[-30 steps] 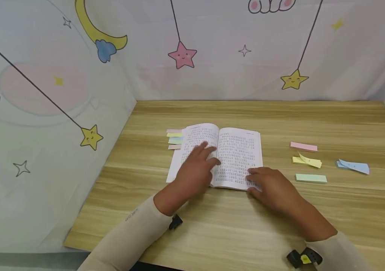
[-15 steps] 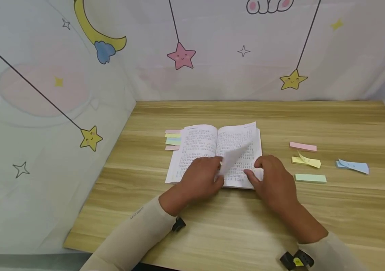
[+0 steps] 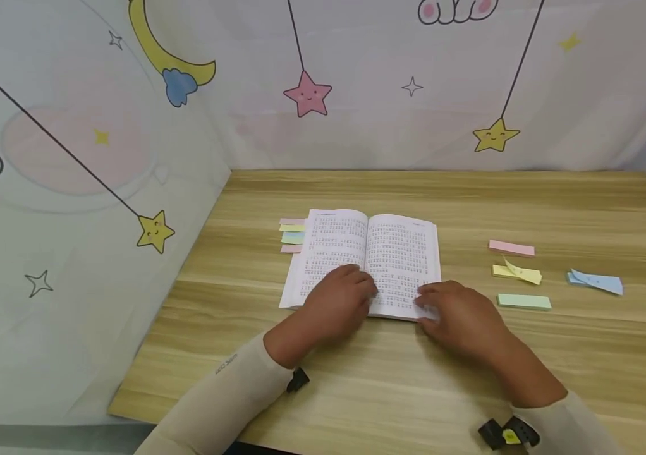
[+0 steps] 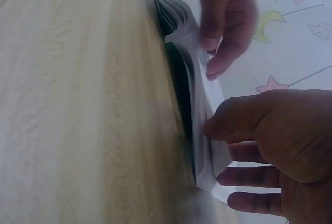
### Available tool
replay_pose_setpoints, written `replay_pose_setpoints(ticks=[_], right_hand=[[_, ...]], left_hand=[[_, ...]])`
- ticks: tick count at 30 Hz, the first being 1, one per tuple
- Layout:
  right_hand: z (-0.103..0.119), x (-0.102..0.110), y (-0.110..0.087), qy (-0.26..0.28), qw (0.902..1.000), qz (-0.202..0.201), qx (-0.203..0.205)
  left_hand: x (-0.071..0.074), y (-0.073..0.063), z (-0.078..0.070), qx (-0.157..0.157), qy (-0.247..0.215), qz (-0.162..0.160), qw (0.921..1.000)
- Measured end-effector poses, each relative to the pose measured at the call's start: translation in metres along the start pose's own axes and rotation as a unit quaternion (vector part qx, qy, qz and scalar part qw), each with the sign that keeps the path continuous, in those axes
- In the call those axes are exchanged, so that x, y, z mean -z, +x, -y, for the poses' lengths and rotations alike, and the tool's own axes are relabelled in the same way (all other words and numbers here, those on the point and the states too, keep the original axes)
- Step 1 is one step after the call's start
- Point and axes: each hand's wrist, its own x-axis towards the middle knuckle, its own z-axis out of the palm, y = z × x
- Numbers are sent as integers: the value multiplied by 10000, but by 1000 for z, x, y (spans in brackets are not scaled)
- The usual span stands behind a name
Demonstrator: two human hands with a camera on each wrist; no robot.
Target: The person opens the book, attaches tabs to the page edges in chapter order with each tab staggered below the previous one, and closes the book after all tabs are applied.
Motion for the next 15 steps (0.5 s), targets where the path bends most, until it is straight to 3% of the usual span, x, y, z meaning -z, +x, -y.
replay_pose_setpoints(ticks=[2,4,9,12,15], right_hand=[[2,4,0,-88,10000,-12,14],[4,7,1,-199,9994,-267,117],[8,3,4,-311,9868,-1532,420],[13,0,4,8,9814,-1915,-153],[17,0,3,736,9763,-1848,-850]], left_hand=[[-2,0,-2,-151,-260,246,9992],[-3,0,-2,-112,-357,343,9987],[-5,1,-1,37,-447,168,9989],[-6,2,-1,45,-463,77,9989],[-7,2,0,150,-434,25,9989]])
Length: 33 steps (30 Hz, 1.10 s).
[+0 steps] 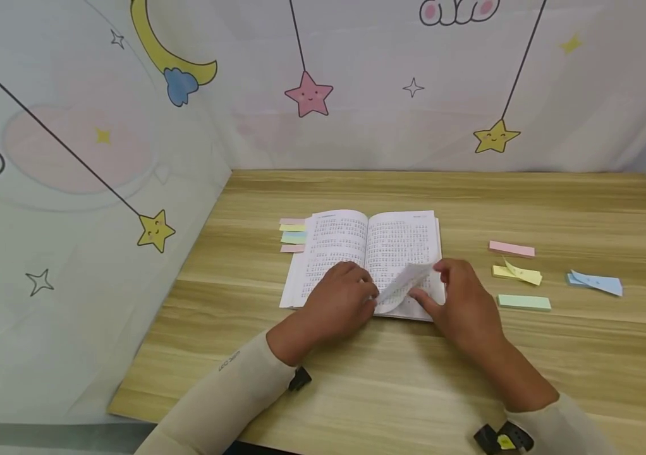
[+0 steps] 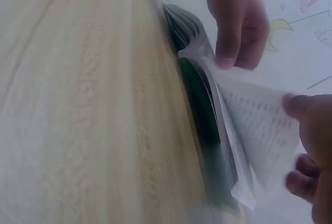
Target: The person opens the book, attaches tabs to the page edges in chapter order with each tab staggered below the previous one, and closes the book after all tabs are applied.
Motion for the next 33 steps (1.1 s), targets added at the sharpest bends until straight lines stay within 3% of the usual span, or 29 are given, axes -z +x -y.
replay_pose_setpoints(ticks=[2,5,8,10,11,13,15,17,20,25,30,33], right_hand=[[0,2,-1,499,9977,232,-408],[-3,4,-2,1336,9852,730,-790],[-6,6,-2,1737,9733,1006,-1110],[-7,5,-1,1771,9719,1016,-1169],[-7,5,0,1708,9736,993,-1146],[-6,4,0,1583,9769,1014,-1018],[-7,1,0,1483,9801,1078,-758],[-7,-2,-2,1335,9834,1168,-383],[-7,-7,-4,991,9869,1270,81],[-10,-11,-6,692,9903,1177,274],[-11,-17,-8,311,9873,879,1286],[-11,-17,-8,86,9859,850,1442]], left_hand=[[-1,1,1,163,33,-231,9996],[-3,1,3,713,-11,-1219,9900],[-3,2,7,1337,435,-2417,9601],[0,2,10,1611,895,-2673,9458],[3,2,10,1635,1117,-2565,9460],[10,1,9,1353,1134,-2104,9615],[13,0,6,921,661,-1513,9820],[11,0,3,590,245,-1080,9921],[6,-1,2,518,104,-1016,9934],[6,-1,6,645,323,-1297,9889],[5,1,5,278,191,-1079,9936],[5,-1,3,573,351,-1321,9889]])
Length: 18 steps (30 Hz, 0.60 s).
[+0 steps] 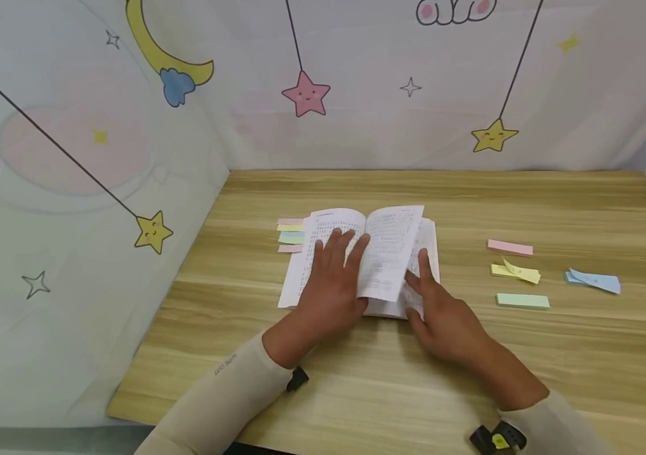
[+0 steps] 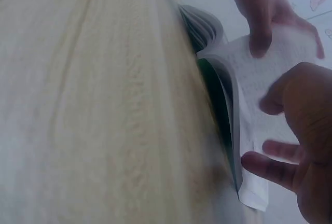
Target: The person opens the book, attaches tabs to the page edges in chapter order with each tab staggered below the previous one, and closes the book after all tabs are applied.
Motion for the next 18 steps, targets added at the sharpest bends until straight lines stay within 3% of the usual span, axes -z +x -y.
replay_pose_setpoints(ticks=[5,8,11,15,18], right_hand=[[-3,8,0,-216,9962,632,-551],[-6,11,0,-362,9932,984,-510],[-9,14,1,-542,9924,1077,-265],[-8,18,2,-762,9921,999,-42],[-6,21,3,-885,9925,833,-114]], left_hand=[[5,-4,1,834,871,-622,9908],[10,-5,1,1050,1375,-567,9833],[15,-4,-1,803,1387,-55,9871],[19,-3,-3,38,1070,860,9905],[18,-3,-5,-463,696,1356,9872]])
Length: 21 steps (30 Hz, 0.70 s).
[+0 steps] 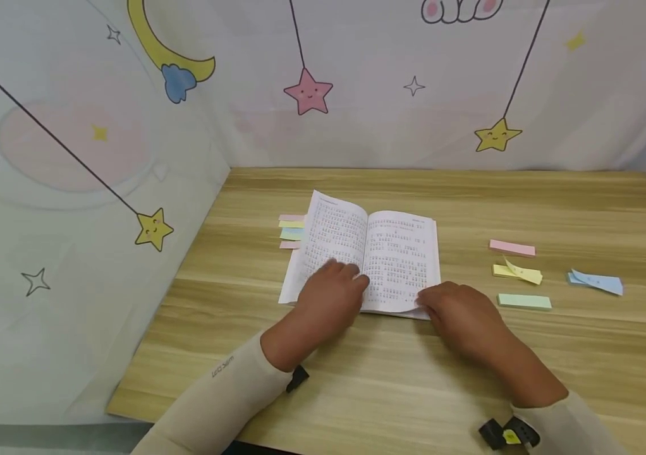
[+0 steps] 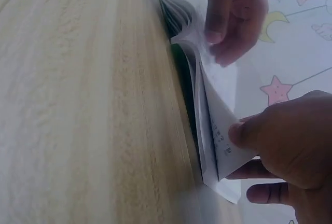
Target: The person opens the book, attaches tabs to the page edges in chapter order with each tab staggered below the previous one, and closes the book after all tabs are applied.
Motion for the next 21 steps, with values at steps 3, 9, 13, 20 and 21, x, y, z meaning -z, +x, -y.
replay_pose_setpoints(ticks=[3,9,13,20,21], right_hand=[[1,1,2,-141,9992,-373,-8],[0,-3,5,-225,9893,-1407,327],[0,-5,2,126,9843,-1763,15],[-5,-6,-3,292,9821,-1857,-138],[-6,-6,-3,199,9833,-1810,17]], left_hand=[[-4,1,-2,-346,-379,255,9984],[-12,7,-3,-448,-407,282,9978],[-13,9,-2,-328,-424,249,9983],[-14,13,1,170,-785,-236,9965],[-15,13,1,319,-901,-407,9946]])
